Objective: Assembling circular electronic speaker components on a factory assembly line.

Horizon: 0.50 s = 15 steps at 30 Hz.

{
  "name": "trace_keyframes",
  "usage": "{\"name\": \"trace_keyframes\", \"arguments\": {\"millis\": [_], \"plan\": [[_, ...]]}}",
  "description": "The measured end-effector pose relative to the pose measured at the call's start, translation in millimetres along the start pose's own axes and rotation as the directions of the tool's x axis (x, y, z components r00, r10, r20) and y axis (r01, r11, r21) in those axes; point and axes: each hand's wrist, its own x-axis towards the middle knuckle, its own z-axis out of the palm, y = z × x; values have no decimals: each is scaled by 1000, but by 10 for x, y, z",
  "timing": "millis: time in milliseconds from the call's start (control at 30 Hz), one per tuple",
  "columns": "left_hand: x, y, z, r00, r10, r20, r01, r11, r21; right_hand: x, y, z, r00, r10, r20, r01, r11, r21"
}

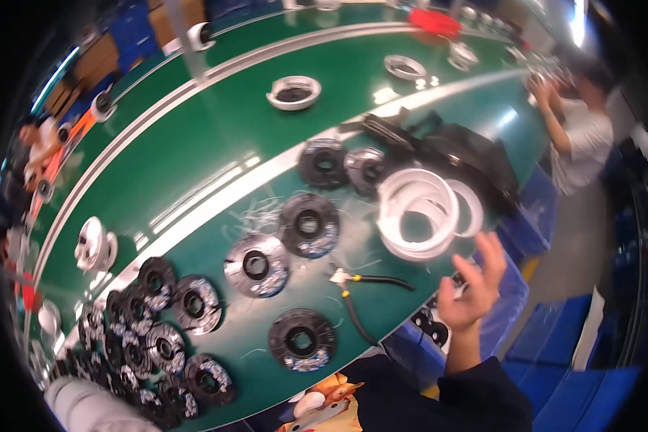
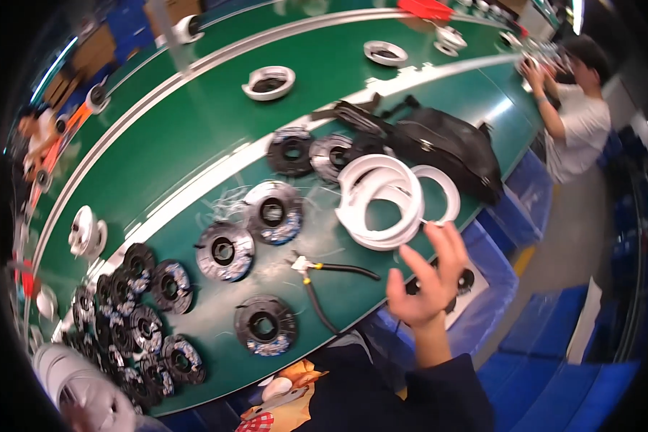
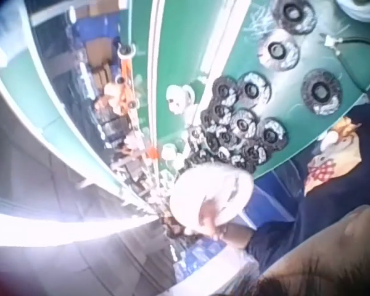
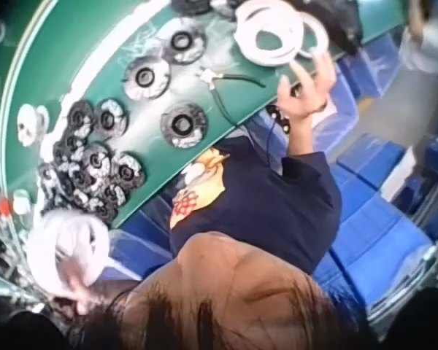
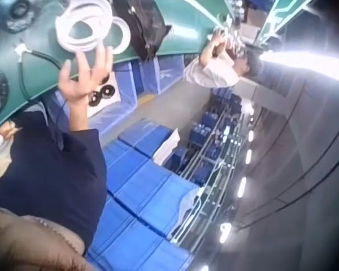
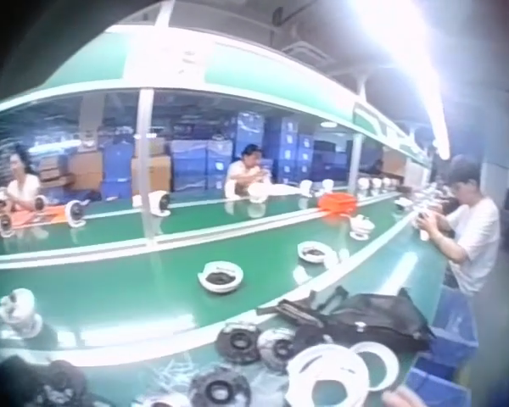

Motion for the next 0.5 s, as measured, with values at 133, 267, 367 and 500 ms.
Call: {"name": "trace_keyframes", "arguments": {"millis": [133,267,367,500], "plan": [[-136,1011,2278,446,281,850,351,818,-455,-551,133,-124,974,222,40,-225,971,78],[-465,1187,3257,-90,183,979,617,782,-90,-847,-24,112,580,715,391,-668,143,730],[-599,1183,3442,-216,205,954,632,775,-24,-647,-98,229,601,635,486,-677,82,731],[-711,1206,3653,-272,214,938,719,693,51,-431,13,284,470,552,689,-628,-339,700]]}}
